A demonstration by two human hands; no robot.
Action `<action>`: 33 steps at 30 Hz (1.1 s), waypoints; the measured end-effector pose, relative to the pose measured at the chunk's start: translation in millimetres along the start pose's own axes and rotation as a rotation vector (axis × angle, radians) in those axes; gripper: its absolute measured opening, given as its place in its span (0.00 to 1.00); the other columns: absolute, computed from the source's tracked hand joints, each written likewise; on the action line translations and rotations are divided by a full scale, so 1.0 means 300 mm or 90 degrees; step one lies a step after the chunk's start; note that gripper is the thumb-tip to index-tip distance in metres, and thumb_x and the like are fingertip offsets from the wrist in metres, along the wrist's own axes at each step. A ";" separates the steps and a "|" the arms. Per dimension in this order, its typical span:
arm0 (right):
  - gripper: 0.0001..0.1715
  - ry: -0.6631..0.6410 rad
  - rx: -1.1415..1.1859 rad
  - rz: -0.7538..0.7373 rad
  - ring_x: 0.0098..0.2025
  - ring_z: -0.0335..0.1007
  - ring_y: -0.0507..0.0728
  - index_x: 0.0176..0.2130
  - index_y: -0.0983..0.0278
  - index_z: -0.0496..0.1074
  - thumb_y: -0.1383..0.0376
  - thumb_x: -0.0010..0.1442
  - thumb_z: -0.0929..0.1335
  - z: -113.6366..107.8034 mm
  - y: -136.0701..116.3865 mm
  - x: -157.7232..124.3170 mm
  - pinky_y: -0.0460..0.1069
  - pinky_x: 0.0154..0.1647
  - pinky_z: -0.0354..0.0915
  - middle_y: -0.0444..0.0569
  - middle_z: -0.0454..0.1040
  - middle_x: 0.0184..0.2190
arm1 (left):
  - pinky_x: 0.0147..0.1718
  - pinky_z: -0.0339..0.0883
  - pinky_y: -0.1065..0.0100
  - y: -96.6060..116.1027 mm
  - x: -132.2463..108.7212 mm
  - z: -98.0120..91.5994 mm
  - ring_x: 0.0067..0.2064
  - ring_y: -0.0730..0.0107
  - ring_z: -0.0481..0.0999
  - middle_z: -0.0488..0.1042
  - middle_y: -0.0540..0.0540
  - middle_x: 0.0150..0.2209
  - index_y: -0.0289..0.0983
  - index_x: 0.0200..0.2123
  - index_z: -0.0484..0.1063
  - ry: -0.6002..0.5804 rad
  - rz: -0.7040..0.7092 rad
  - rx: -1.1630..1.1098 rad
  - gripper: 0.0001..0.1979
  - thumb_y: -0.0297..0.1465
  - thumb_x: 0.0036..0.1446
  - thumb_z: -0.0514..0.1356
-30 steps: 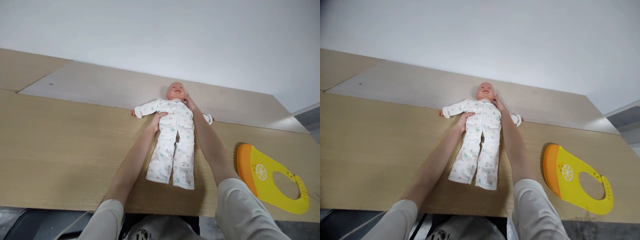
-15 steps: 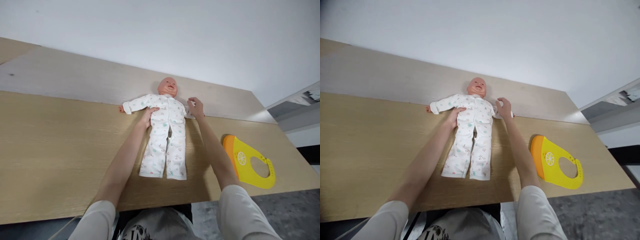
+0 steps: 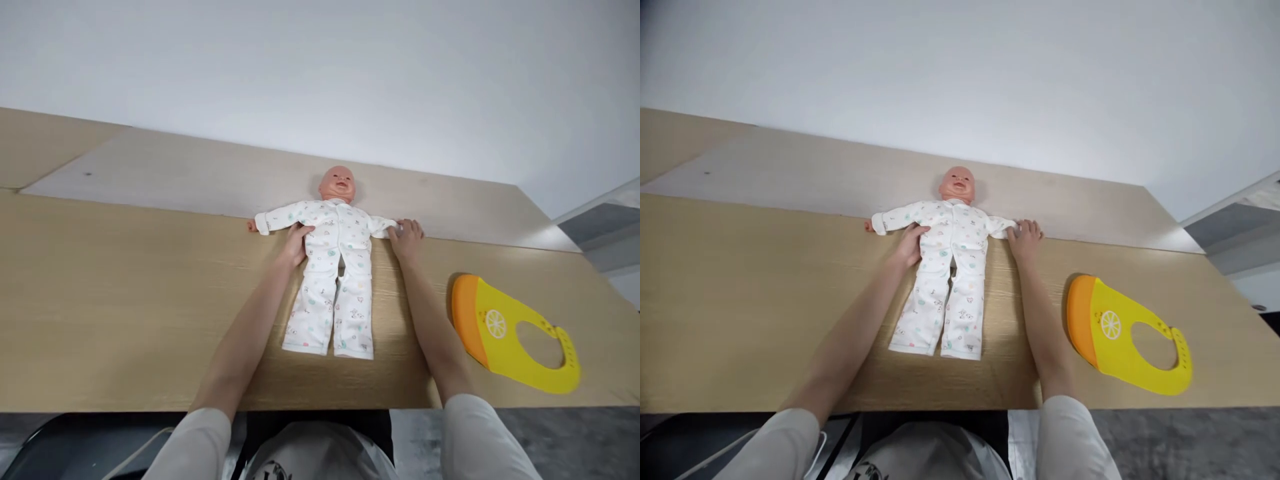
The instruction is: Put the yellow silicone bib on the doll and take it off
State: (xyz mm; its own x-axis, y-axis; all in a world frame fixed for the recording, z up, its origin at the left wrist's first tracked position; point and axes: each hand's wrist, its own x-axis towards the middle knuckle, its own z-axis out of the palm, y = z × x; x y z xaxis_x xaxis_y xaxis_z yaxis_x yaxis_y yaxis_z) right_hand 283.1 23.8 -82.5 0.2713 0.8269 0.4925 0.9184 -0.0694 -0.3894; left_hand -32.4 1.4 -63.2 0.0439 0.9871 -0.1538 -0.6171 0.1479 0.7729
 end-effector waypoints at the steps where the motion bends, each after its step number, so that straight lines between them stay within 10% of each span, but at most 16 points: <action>1: 0.22 0.022 -0.005 -0.009 0.64 0.55 0.67 0.48 0.66 0.73 0.57 0.59 0.64 0.010 0.008 -0.008 0.65 0.65 0.51 0.59 0.70 0.55 | 0.54 0.70 0.55 -0.004 0.002 -0.005 0.53 0.53 0.76 0.77 0.41 0.48 0.37 0.47 0.70 0.003 0.016 -0.004 0.27 0.27 0.40 0.68; 7: 0.28 -0.008 -0.042 -0.046 0.66 0.53 0.69 0.53 0.65 0.71 0.56 0.55 0.65 0.040 0.051 -0.028 0.67 0.64 0.52 0.57 0.66 0.60 | 0.50 0.72 0.62 0.021 0.048 -0.054 0.51 0.56 0.76 0.76 0.41 0.39 0.37 0.37 0.69 0.178 0.025 -0.040 0.11 0.33 0.50 0.64; 13: 0.31 -0.062 -0.039 -0.013 0.68 0.47 0.71 0.56 0.63 0.69 0.56 0.56 0.66 0.033 0.040 -0.025 0.68 0.65 0.52 0.55 0.60 0.64 | 0.51 0.73 0.63 0.116 0.062 -0.121 0.53 0.60 0.74 0.73 0.39 0.44 0.36 0.46 0.66 0.306 0.057 -0.164 0.11 0.33 0.62 0.59; 19: 0.24 -0.077 0.011 -0.050 0.59 0.61 0.66 0.51 0.66 0.71 0.58 0.57 0.66 0.001 0.027 -0.018 0.65 0.63 0.53 0.58 0.73 0.49 | 0.53 0.70 0.66 0.140 0.073 -0.138 0.53 0.65 0.74 0.75 0.42 0.43 0.38 0.42 0.68 0.309 0.033 -0.160 0.05 0.32 0.65 0.58; 33: 0.25 -0.065 0.010 -0.066 0.66 0.53 0.65 0.56 0.65 0.70 0.58 0.62 0.63 -0.005 0.041 -0.017 0.65 0.67 0.45 0.57 0.70 0.57 | 0.48 0.73 0.69 0.146 0.105 -0.170 0.55 0.64 0.74 0.76 0.41 0.44 0.39 0.41 0.68 0.327 0.015 -0.015 0.05 0.29 0.60 0.58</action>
State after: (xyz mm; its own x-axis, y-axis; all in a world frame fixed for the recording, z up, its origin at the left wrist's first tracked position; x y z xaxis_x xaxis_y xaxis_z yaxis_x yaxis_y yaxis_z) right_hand 293.5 17.8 -88.6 0.1444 0.8818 0.4490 0.9353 0.0266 -0.3529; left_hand -98.1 35.9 -65.4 -0.3577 0.8323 -0.4234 -0.6306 0.1191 0.7669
